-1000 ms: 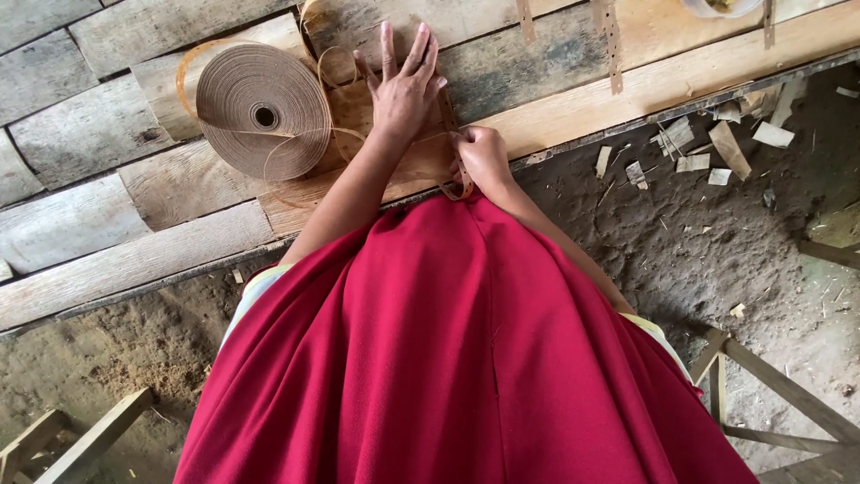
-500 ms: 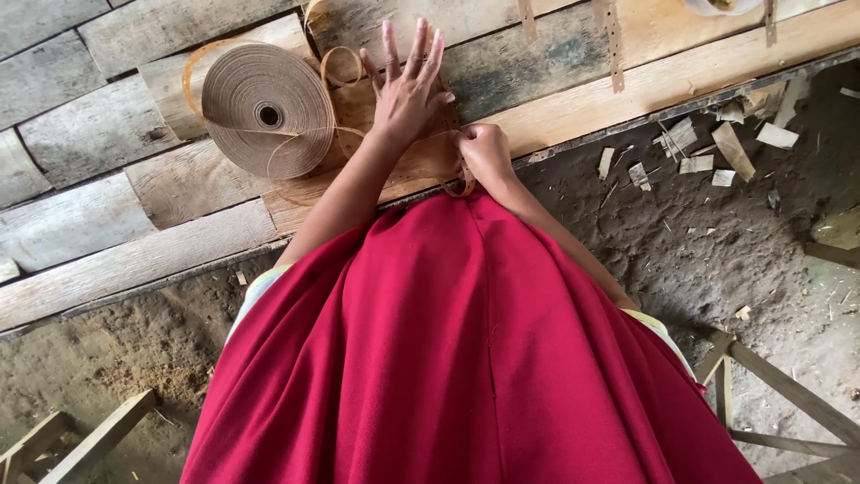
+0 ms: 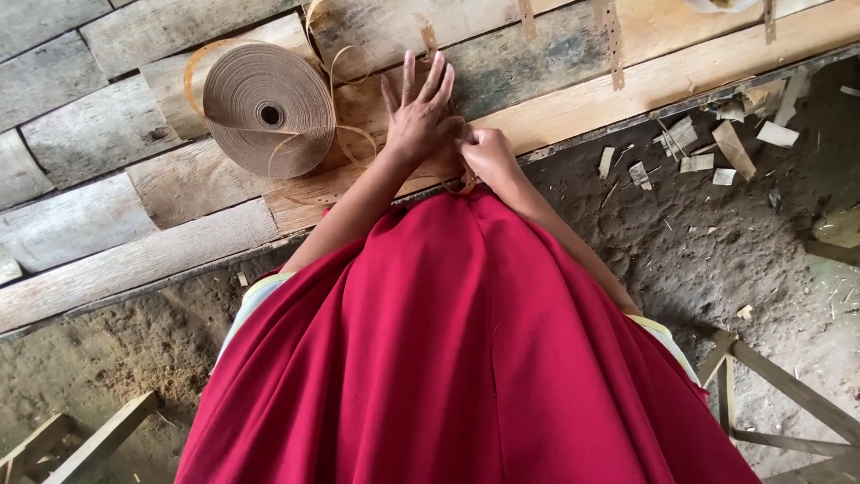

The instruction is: The person repeatedly picks up thin wooden strips, applies a paste-like substance from a white container to the strips, and presses them onto a wooden surface. The person smooths each strip with their hands to secure it in place.

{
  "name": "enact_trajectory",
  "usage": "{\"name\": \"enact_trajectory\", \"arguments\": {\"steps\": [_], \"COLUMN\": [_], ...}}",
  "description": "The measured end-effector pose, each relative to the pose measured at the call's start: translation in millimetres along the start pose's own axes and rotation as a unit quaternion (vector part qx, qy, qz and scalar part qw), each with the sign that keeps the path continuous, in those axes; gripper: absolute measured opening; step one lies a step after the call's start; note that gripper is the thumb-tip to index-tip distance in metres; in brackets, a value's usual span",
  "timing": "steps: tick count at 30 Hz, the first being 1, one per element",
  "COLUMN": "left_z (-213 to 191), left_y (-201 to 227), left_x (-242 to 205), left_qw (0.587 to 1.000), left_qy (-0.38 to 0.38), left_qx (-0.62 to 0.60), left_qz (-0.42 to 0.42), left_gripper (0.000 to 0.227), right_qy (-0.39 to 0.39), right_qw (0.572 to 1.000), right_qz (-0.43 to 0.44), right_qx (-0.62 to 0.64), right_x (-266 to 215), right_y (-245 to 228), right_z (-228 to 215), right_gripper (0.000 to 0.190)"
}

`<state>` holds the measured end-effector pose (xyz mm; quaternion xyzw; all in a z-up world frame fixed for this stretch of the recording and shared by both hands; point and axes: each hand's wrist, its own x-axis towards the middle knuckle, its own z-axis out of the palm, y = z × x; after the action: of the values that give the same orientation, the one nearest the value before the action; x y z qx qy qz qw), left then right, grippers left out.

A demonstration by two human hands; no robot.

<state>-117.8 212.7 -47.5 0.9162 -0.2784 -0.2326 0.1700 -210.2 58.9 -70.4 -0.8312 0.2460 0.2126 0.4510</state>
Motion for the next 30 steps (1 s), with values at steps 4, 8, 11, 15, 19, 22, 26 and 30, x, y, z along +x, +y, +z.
{"name": "enact_trajectory", "arguments": {"steps": [4,8,11,15,19,22,26,30], "left_z": [1.0,2.7,10.3,0.0,13.9,23.5,11.1,33.8], "left_y": [-2.3,-4.2,-7.6,-1.5,-8.2,-11.3,-4.0,-20.3], "left_x": [2.0,-0.4,-0.7,-2.6,2.4,0.8,-2.4,6.7], "left_qw": [0.999,0.998,0.998,0.998,0.998,0.999,0.997,0.995], "left_qy": [-0.022,-0.025,0.000,-0.048,0.018,0.040,0.029,0.074], "left_qx": [0.026,0.053,0.063,0.041,0.046,0.035,-0.027,-0.019], "left_qz": [0.013,0.019,0.029,0.013,0.025,-0.002,-0.072,-0.061], "left_gripper": [0.097,0.111,0.109,0.103,0.114,0.135,0.112,0.114], "right_qy": [0.021,0.013,0.051,0.117,0.176,0.246,0.320,0.280], "right_qw": [0.999,0.999,0.992,0.965,0.966,0.946,0.868,0.881], "right_qz": [0.000,-0.025,-0.037,-0.153,-0.163,-0.178,-0.223,-0.230], "right_qx": [-0.028,-0.017,-0.106,-0.175,-0.099,-0.118,-0.307,-0.303], "right_x": [4.7,-4.1,-1.2,-18.4,-1.0,15.7,47.5,67.0], "right_y": [10.5,3.0,7.8,-17.0,-34.0,-35.8,-39.0,-41.3], "right_z": [2.3,-0.3,10.9,12.5,-24.9,-41.3,-18.1,-2.2], "right_gripper": [0.033,0.030,0.026,0.015,0.030,0.033,0.095,0.076]}}
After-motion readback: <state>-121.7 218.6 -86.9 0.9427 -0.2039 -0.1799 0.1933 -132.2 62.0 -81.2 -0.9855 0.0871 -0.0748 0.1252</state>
